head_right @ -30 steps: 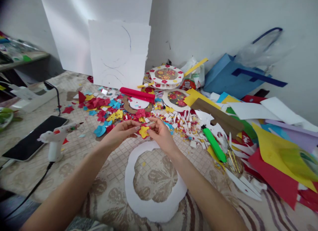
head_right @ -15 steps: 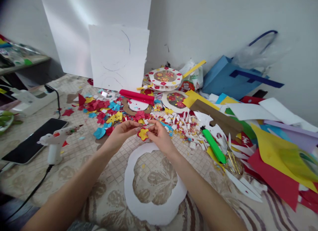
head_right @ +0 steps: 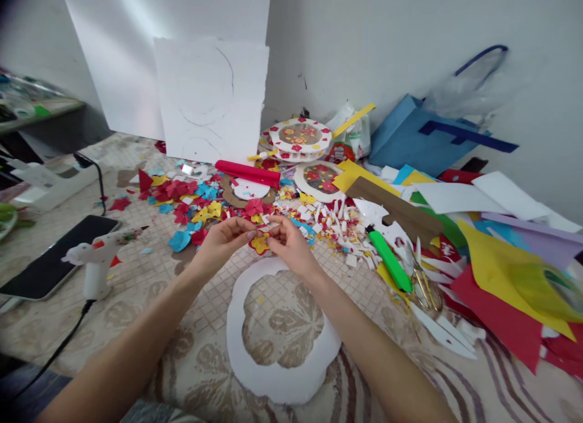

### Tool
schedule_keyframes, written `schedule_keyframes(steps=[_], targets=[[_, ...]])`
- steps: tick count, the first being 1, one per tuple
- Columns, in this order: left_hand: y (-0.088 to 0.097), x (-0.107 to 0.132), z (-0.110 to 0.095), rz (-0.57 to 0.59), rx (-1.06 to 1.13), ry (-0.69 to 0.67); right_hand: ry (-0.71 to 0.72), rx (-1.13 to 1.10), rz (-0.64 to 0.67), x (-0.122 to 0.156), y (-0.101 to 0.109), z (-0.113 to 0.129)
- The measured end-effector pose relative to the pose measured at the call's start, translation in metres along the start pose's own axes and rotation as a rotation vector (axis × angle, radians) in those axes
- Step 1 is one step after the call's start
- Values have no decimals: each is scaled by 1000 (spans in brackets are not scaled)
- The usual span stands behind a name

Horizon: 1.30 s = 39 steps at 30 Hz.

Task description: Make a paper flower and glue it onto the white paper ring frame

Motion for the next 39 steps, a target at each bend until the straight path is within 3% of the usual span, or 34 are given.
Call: schedule_keyframes(steps=[14,25,33,39], targets=[[18,-2,4,3,548,49,-3,14,-65,-2,13,-1],[25,0,4,-106,436,81,15,27,-97,-2,23,3],[25,-2,3,-95,337,25,6,16,-128,0,28,8],[22,-3,5,-86,332,70,29,23,-132,0,31,10]])
Point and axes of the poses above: each hand's wrist, its own x-axis away from the middle knuckle, its own y-axis out of the back of the hand, z = x × y, the point moved 7 cm from there along -x, towards the middle knuckle, and after that the axes turned 12 degrees about z, right-handed, at the moved point
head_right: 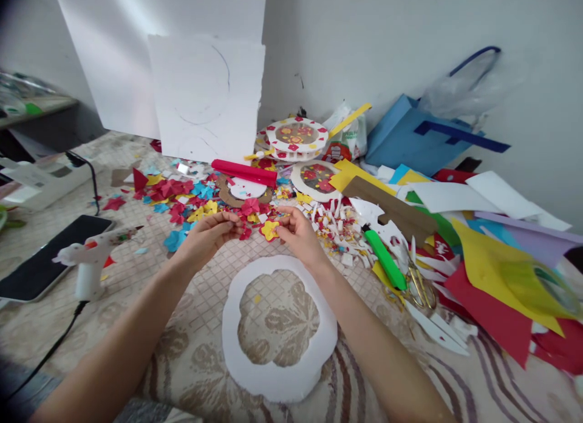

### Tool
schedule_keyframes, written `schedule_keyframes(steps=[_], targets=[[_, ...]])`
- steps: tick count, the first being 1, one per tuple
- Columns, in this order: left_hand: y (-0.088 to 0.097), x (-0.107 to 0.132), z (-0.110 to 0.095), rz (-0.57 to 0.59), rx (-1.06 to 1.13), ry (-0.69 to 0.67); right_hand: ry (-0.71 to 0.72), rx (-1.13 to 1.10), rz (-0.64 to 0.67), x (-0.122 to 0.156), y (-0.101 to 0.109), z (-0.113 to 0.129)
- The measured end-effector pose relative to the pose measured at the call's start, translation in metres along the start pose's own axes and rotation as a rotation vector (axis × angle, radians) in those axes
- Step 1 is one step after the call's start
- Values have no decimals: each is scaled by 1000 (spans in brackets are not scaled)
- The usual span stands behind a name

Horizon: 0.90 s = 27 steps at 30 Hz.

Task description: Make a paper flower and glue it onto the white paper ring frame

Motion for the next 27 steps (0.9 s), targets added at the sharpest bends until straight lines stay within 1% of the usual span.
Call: schedule_keyframes(steps=[4,7,9,13,18,24,27], targets=[[-1,1,5,-24,54,39,3,-6,-2,0,1,1],[0,2,4,-53,-8,16,-3,-15,3,0,0,1],[-1,1,3,-41,-57,-6,-4,-16,0,0,0,1],[-3,0,3,17,-90,13,-1,-19,1,1,-1,2],[-2,0,2,35,-76,14,8,-34,12,1,-2,4],[4,-2,7,-28,-5,-21,-2,-15,0,2,1,3],[2,-3,12,-23,34,13,-5,-19,-5,1,2,2]])
Point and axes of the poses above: each hand's wrist, its own x-axis away from the middle knuckle, its own y-axis out of the back of the hand, z = x × y, the point moved 7 cm from there along -x, towards the middle knuckle, and after that the axes turned 12 degrees about z, right-handed, at the moved point
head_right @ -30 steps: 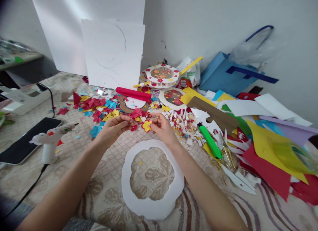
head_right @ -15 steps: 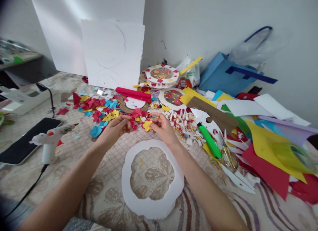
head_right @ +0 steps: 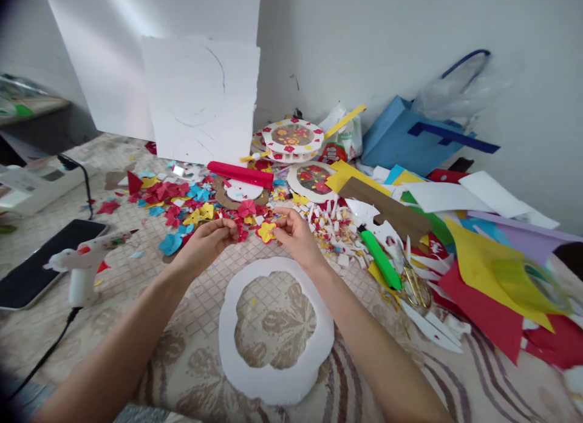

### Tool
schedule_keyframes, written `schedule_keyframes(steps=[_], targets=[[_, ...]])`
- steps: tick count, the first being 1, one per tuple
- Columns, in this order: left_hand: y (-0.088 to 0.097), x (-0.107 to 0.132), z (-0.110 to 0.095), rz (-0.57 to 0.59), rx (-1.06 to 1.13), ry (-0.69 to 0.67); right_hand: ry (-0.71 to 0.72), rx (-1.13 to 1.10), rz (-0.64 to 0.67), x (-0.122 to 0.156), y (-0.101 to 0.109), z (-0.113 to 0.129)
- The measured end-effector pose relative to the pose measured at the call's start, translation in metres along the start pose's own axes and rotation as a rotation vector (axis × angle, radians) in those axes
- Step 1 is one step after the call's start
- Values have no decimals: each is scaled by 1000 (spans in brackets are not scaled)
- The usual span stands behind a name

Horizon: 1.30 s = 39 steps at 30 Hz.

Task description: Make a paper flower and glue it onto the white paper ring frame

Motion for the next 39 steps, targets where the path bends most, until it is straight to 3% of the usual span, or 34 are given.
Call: schedule_keyframes(steps=[9,20,26,39], targets=[[-17,3,0,178,42,41,22,1,4,0,5,-1],[-10,1,-1,154,-235,31,11,2,11,2,5,0],[-13,2,-4,200,-179,-4,35,22,14,2,6,0],[-18,5,3,185,-65,112,25,14,8,3,3,4]])
Point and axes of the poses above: each hand's wrist, its own x-axis away from the middle knuckle, its own y-axis out of the back of the hand, z = x × y, the point moved 7 cm from there along -x, towards the middle knuckle, and after that the axes turned 12 degrees about z, right-handed, at the moved point
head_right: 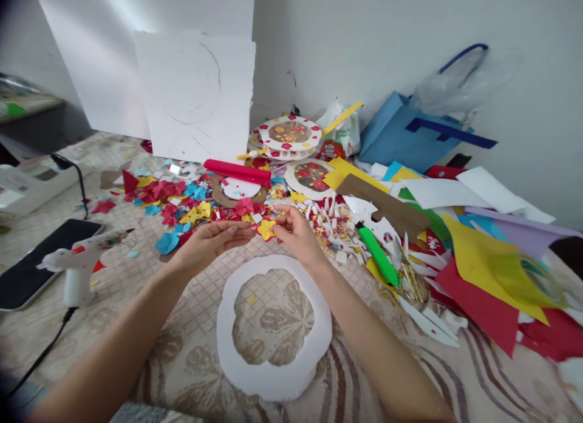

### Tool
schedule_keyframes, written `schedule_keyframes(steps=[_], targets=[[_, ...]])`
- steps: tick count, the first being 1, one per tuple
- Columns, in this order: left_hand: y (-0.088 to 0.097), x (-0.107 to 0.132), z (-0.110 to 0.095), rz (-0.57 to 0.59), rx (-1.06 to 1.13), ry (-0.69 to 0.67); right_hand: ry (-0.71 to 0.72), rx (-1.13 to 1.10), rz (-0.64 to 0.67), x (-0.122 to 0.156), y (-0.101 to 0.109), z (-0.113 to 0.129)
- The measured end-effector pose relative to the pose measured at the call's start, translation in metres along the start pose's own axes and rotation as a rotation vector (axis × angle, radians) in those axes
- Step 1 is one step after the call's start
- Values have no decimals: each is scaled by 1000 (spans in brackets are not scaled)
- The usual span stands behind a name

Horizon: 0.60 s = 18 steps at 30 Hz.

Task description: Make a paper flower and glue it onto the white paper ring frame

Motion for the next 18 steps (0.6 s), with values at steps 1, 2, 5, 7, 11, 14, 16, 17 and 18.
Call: schedule_keyframes(steps=[1,2,5,7,11,14,16,17,18], targets=[[-1,0,0,5,1,2,1,1,0,0,0,0],[-1,0,-1,9,1,1,1,1,0,0,0,1],[-2,0,-2,10,-17,-3,-5,-2,-5,1,0,1],[-1,0,-3,-9,-57,-9,-10,-5,-3,1,-1,2],[11,2,-7,-151,-203,-45,-3,2,3,1,-1,2],[21,7,-11,-304,-397,-39,-6,-10,6,1,-2,1],[25,12,-17,-393,-602,-47,-6,-13,9,1,-2,1],[26,14,-22,-428,-725,-65,-3,-11,10,1,-3,1],[25,16,-27,-454,-847,-92,-1,-8,12,1,-3,1]])
Point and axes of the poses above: each hand's wrist, its own x-axis away from the middle knuckle, its own y-axis out of the back of the hand, z = x × y, the point moved 7 cm from there along -x, towards the middle knuckle, and after that the axes turned 12 degrees about z, right-handed, at the moved point
